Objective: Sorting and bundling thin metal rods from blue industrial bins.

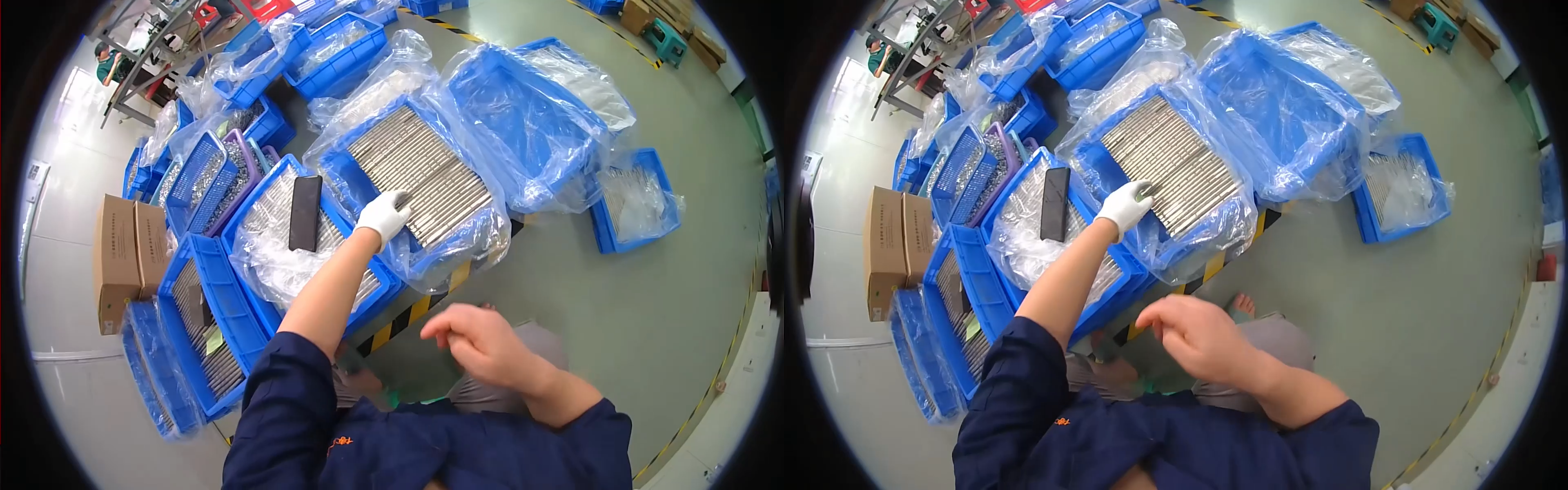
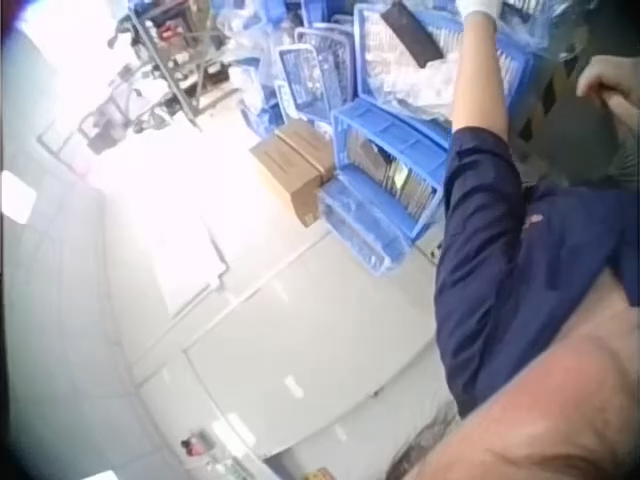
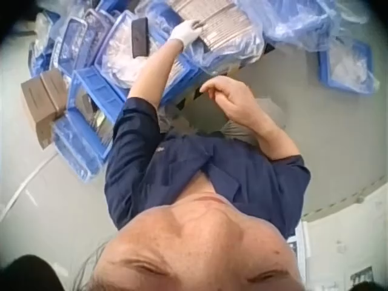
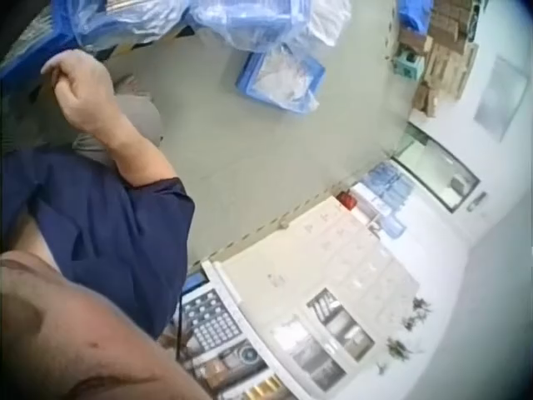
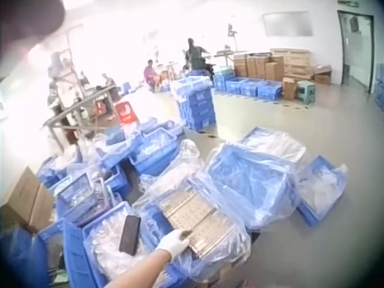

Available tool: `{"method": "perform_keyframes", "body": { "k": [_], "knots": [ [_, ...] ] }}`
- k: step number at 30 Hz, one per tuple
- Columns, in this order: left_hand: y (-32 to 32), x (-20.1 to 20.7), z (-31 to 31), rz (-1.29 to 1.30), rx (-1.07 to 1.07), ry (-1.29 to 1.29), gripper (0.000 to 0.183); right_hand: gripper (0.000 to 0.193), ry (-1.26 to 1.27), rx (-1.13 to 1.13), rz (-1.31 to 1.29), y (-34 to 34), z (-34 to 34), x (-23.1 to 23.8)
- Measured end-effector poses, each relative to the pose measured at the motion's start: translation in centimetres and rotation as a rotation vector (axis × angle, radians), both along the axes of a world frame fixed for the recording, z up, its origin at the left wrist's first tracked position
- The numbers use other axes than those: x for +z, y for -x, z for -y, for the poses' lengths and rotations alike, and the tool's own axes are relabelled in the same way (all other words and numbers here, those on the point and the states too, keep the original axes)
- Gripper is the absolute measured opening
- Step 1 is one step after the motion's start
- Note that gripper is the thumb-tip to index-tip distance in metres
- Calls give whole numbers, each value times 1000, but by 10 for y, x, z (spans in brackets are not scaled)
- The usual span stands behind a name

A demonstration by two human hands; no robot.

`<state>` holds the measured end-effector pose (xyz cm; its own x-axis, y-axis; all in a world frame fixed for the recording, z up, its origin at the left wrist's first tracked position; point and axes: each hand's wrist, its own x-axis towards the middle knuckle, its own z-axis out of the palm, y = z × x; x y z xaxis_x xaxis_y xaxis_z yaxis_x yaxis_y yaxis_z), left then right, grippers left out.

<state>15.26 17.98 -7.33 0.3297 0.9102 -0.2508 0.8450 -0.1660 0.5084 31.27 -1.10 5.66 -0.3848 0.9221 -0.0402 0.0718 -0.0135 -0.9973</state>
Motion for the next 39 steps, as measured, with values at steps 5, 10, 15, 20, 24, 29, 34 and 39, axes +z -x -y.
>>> {"method": "perform_keyframes", "body": {
  "k": [5,10,15,20,24,29,34,39],
  "knots": [
    [2,-73,-43,-258,14,-97,57,25,117,150,-186,-9,-10,2],
    [-19,-99,-45,-316,95,-283,52,24,252,127,-255,-22,-20,-10],
    [-26,-90,-58,-373,85,-227,52,24,427,51,-409,-27,-27,-12],
    [-21,-79,-66,-394,84,-82,54,23,469,36,-473,-24,-30,-12],
    [-27,-76,-63,-415,30,-57,41,23,473,30,-481,-25,-30,-11],
    [-36,-76,-57,-409,11,-56,25,23,495,19,-541,-23,-28,-10],
    [-33,-90,-54,-409,-21,-92,18,23,538,-6,-569,-22,-26,-13],
    [-29,-79,-48,-393,-31,-50,19,19,560,-52,-526,-22,-24,-16]
  ]
}}
